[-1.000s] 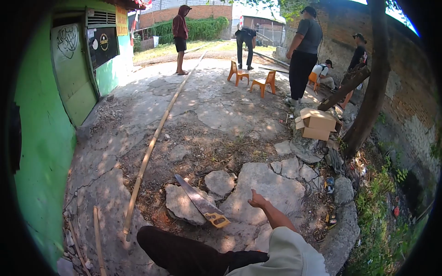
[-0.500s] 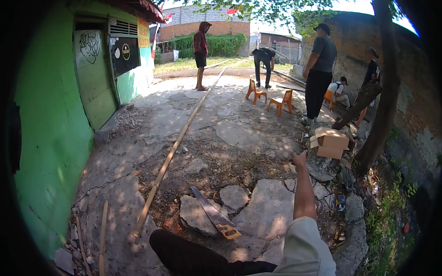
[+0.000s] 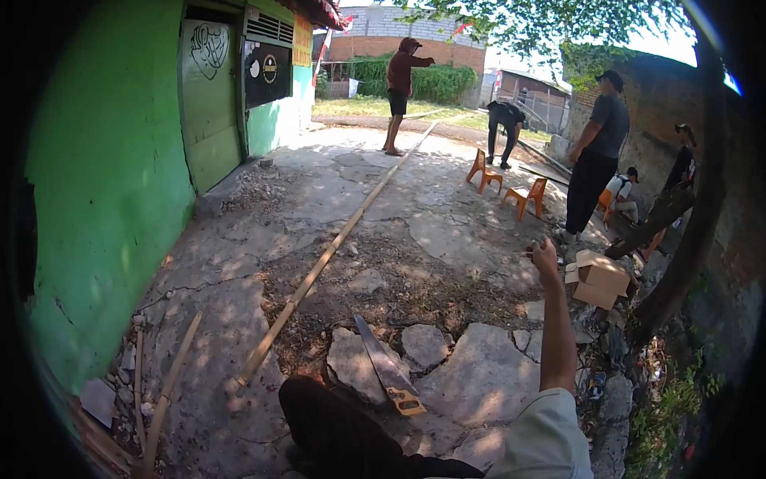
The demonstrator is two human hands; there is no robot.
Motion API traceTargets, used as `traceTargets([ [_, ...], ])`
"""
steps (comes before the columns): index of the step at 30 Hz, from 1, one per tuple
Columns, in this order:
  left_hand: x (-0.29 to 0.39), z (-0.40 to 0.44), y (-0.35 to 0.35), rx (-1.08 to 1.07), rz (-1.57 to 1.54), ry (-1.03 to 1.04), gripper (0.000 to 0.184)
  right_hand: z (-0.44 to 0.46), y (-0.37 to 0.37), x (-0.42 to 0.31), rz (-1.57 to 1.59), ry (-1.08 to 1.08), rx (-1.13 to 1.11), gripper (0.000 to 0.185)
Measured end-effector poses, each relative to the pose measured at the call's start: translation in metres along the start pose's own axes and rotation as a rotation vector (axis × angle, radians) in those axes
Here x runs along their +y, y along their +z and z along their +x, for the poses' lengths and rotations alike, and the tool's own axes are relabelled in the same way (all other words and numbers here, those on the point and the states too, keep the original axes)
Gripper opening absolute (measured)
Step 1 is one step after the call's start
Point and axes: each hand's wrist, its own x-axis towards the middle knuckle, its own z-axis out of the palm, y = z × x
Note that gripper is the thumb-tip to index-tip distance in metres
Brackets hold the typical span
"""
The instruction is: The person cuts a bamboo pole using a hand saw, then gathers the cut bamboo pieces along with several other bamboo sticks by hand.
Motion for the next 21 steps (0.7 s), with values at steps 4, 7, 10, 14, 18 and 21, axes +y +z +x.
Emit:
traceTargets([
  [4, -0.002, -0.006, 0.011, 0.419, -0.252, 0.149, 0.042, -0.121, 0.15, 0.001, 0.232, -0.11, -0.533, 0.05],
  [7, 0.052, -0.056, -0.062, 0.393, -0.28, 0.138, 0.042, -0.238, 0.274, -0.013, 0.221, -0.123, -0.902, 0.045],
  [10, 0.099, -0.082, -0.08, 0.494, -0.345, 0.196, 0.04, -0.362, 0.363, -0.051, 0.222, -0.352, -1.268, 0.045],
  [14, 0.137, -0.088, -0.089, 0.441, -0.497, 0.307, 0.038, -0.487, 0.42, -0.113, 0.586, -0.148, -1.491, 0.067],
  [18, 0.142, -0.05, -0.052, 0.328, -0.522, 0.478, 0.041, -0.527, 0.401, -0.149, 0.875, 0.27, -1.377, 0.066],
  [21, 0.125, -0.047, -0.038, 0.324, -0.448, 0.596, 0.054, -0.515, 0.383, -0.135, 0.862, 0.026, -1.31, 0.054],
])
